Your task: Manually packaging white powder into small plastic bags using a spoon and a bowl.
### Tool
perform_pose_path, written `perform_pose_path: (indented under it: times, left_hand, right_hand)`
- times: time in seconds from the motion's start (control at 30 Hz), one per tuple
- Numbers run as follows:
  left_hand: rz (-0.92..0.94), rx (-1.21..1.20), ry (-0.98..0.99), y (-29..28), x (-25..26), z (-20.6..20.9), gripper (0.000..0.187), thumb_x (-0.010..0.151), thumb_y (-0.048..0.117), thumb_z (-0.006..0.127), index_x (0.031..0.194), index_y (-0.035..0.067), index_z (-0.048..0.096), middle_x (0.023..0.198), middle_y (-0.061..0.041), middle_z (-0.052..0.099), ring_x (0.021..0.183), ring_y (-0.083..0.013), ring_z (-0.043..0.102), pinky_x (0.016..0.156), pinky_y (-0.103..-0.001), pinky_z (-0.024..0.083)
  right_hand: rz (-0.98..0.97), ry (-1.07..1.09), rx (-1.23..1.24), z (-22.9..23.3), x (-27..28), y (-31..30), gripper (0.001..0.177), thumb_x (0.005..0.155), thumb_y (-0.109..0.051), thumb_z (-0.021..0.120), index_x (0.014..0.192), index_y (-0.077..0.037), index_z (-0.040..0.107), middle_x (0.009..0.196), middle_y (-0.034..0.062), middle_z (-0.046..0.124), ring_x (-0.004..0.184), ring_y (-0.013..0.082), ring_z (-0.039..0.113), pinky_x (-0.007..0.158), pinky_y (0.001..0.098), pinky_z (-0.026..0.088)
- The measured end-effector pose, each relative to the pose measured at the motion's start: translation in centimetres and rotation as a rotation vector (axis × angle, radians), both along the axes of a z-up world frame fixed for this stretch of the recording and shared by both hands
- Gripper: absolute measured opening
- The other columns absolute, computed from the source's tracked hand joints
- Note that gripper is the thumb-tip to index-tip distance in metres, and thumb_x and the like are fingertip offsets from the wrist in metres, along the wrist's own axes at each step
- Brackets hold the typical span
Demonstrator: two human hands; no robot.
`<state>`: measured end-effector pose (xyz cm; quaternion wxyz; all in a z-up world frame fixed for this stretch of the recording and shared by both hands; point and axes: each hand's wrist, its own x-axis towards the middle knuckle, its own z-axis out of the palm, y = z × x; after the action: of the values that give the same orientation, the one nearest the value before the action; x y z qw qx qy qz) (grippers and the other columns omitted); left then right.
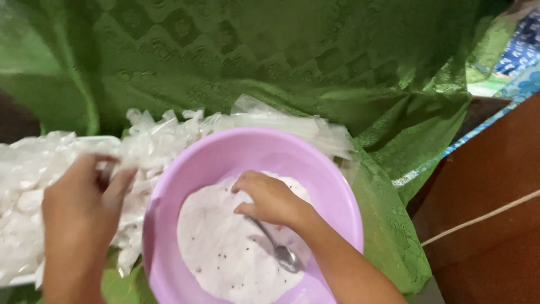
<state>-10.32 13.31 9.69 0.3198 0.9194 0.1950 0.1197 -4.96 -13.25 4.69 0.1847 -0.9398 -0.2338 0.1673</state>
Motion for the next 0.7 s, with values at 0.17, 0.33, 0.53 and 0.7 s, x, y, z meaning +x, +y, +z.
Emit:
perform_pose_path:
  times: [0.17,0.33,0.53,0.7]
  left_hand:
    - [-0.073,-0.156,0.052,2.5,1.8,-10.3,0.022,0.096,0.024,0.072,0.11,0.008,0.079,0.095,-0.008,0.082,0.089,-0.0193,0.073,0.087,-0.035,0.051]
    - [-0.061,-0.426,0.033,1.0,1.3,-11.0,0.027,0.09,0.01,0.067,0.114,0.005,0.079,0.107,-0.01,0.081,0.101,-0.0192,0.073,0.096,-0.034,0.054]
    - [0.075,-0.517,-0.819,-2.7,0.6,-14.9,0.02,0.115,-0.006,0.049,0.108,-0.013,0.066,0.096,-0.022,0.067,0.087,-0.0281,0.067,0.088,-0.035,0.058]
    - [0.087,-0.75,-0.674,-1.2,-0.5,-16.7,0.025,0.118,0.009,0.041,0.117,-0.007,0.06,0.108,-0.02,0.068,0.101,-0.0275,0.07,0.101,-0.033,0.058]
  right_hand:
    - [-0.091,0.105,0.107,6.0,3.9,-1.9,0.032,0.097,-0.022,0.062,0.128,-0.017,0.067,0.133,0.0035,0.071,0.118,0.0173,0.068,0.101,0.0336,0.057]
    - [-0.412,-0.043,0.178,4.8,15.6,-6.5,0.025,0.1,-0.008,0.059,0.119,-0.01,0.074,0.129,0.0091,0.073,0.116,0.0196,0.07,0.105,0.0345,0.057]
    - [-0.488,-0.142,-0.072,-1.9,26.5,-7.2,0.034,0.092,-0.017,0.068,0.126,-0.017,0.073,0.136,0.0039,0.068,0.119,0.0281,0.065,0.093,0.0445,0.053]
    - [-0.478,-0.256,-0.182,-5.4,29.7,-4.6,0.042,0.062,0.013,0.042,0.057,-0.022,0.02,0.066,-0.0016,0.009,0.067,0.0152,0.011,0.059,0.0369,0.01]
